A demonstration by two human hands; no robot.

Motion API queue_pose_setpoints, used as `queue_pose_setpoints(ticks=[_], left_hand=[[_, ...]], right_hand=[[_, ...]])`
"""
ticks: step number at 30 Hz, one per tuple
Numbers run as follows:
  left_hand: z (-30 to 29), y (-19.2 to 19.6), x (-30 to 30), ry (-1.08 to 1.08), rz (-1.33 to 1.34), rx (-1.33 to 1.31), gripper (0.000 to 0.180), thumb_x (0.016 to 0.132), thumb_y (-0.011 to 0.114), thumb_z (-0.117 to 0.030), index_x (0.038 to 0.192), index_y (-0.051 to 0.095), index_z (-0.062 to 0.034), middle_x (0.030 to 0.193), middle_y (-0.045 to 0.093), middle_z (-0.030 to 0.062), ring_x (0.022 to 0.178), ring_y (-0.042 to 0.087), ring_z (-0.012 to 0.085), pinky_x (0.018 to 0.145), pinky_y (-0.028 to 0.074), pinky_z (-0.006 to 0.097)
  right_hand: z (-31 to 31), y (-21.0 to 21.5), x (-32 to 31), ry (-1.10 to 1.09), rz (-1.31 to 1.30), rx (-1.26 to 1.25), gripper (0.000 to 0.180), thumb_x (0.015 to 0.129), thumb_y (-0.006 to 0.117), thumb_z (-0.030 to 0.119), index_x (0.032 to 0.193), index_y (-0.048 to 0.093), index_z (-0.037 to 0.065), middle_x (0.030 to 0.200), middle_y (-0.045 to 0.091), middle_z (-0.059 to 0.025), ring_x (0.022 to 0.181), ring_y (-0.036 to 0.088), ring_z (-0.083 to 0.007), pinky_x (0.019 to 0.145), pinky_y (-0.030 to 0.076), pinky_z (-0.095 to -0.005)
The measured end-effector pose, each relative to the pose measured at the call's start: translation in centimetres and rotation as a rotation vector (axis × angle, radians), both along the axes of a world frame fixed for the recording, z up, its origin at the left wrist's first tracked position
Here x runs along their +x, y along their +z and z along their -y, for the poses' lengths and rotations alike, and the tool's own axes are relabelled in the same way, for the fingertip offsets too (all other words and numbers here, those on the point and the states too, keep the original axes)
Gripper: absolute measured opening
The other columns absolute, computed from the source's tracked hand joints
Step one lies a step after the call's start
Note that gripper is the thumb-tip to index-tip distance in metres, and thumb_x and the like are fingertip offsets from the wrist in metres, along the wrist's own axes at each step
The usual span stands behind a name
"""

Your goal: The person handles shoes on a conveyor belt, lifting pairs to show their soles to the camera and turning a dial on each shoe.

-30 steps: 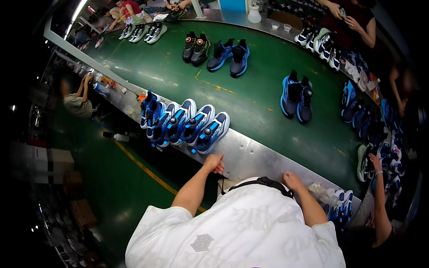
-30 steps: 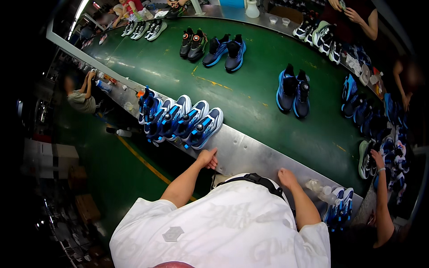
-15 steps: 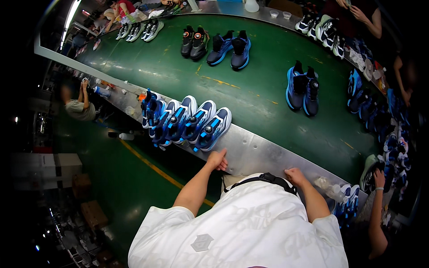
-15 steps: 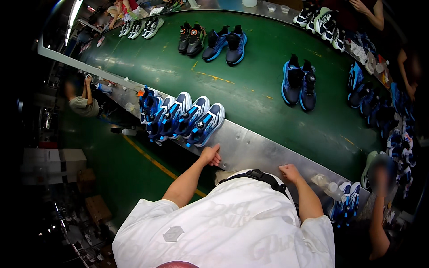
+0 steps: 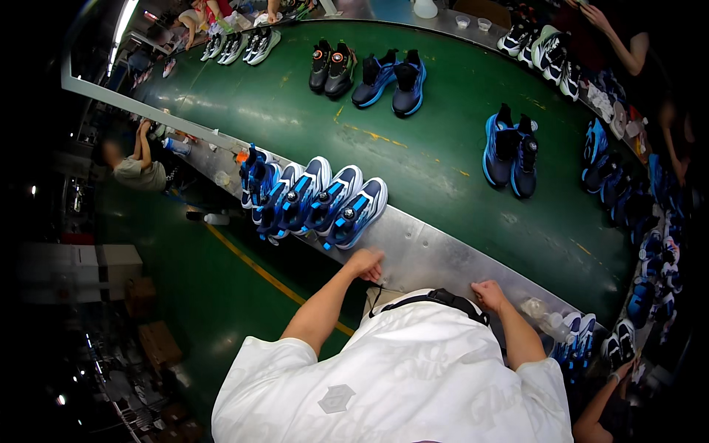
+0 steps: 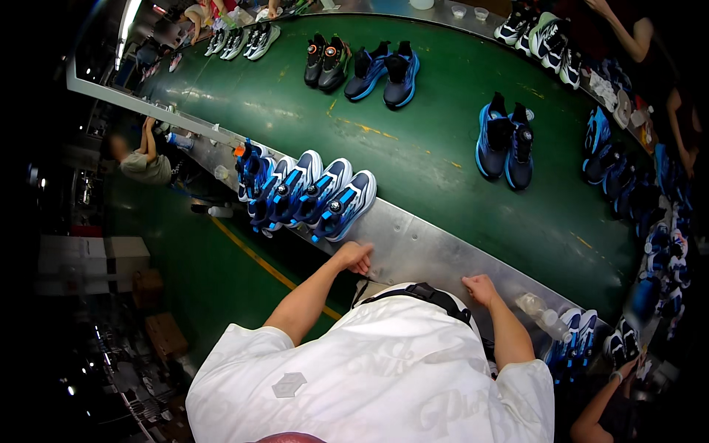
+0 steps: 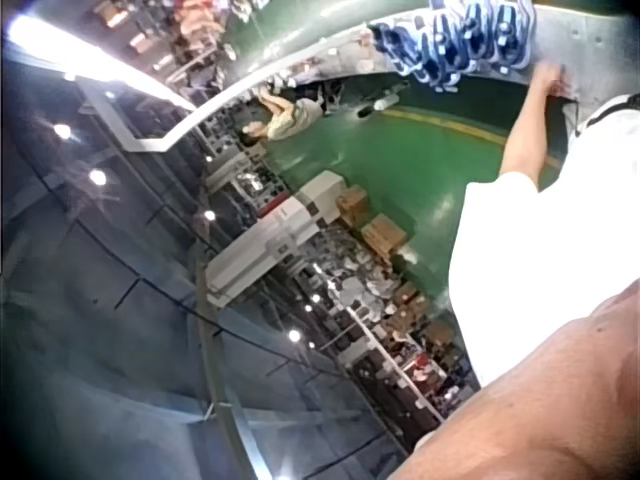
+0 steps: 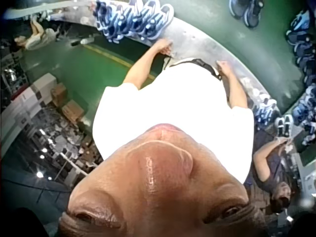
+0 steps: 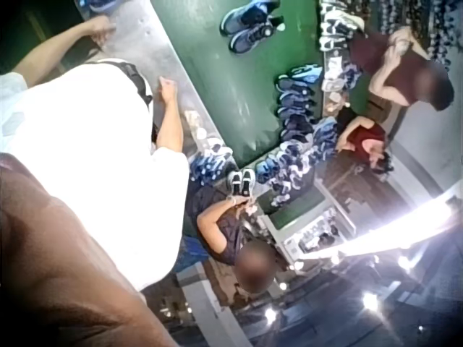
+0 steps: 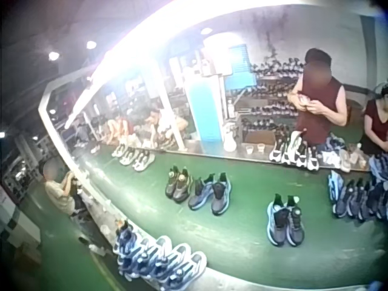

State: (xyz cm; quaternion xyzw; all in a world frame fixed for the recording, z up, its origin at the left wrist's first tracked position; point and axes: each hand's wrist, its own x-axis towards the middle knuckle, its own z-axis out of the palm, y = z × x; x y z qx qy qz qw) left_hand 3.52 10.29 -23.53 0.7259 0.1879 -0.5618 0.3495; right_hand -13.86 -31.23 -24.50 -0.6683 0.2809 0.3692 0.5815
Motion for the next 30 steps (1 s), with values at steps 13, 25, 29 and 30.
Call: queue_pose_setpoints(ticks=[13, 25, 29, 30], left_hand=[[0.3, 12.0, 36.6, 0.190, 0.662, -0.167, 0.045, 0.089, 0.069, -0.037, 0.113, 0.066, 0.0010, 0.103, 0.071, 0.0167, 0.091, 0.071, 0.0278, 0.075, 0.057, 0.040], [0.6, 12.5, 68.6, -0.721, 1.314, 0.642, 0.100, 0.065, 0.088, -0.041, 0.151, 0.037, -0.0273, 0.138, 0.044, 0.0289, 0.129, 0.044, 0.0452, 0.103, 0.042, 0.053], [0.6, 10.2, 74.2, -0.809, 0.883, 0.560, 0.099, 0.059, 0.090, -0.038, 0.147, 0.046, -0.0274, 0.142, 0.050, 0.0221, 0.131, 0.048, 0.0404, 0.106, 0.044, 0.049], [0.2, 9.6, 75.2, -0.796, 0.816, 0.493, 0.096, 0.059, 0.091, -0.037, 0.145, 0.050, -0.0260, 0.141, 0.053, 0.0188, 0.130, 0.050, 0.0382, 0.106, 0.044, 0.047]], right_hand=[[-9.4, 0.0, 12.9, 0.073, 0.071, 0.259, 0.024, 0.101, 0.042, 0.009, 0.103, 0.066, 0.009, 0.073, 0.061, 0.0010, 0.058, 0.054, -0.0070, 0.051, 0.043, -0.0230], [-13.3, 1.0, 19.4, 0.113, -0.055, 0.074, 0.023, 0.082, 0.053, 0.010, 0.080, 0.075, 0.006, 0.061, 0.061, -0.0010, 0.056, 0.053, -0.0094, 0.055, 0.043, -0.0270], [-14.3, 1.1, 20.2, 0.067, -0.041, 0.005, 0.022, 0.079, 0.054, 0.007, 0.076, 0.076, 0.004, 0.060, 0.060, -0.0010, 0.055, 0.052, -0.0087, 0.053, 0.042, -0.0262], [-14.1, 1.2, 20.2, 0.062, -0.051, 0.007, 0.022, 0.079, 0.054, 0.007, 0.075, 0.076, 0.004, 0.059, 0.060, -0.0011, 0.055, 0.052, -0.0085, 0.052, 0.042, -0.0265]])
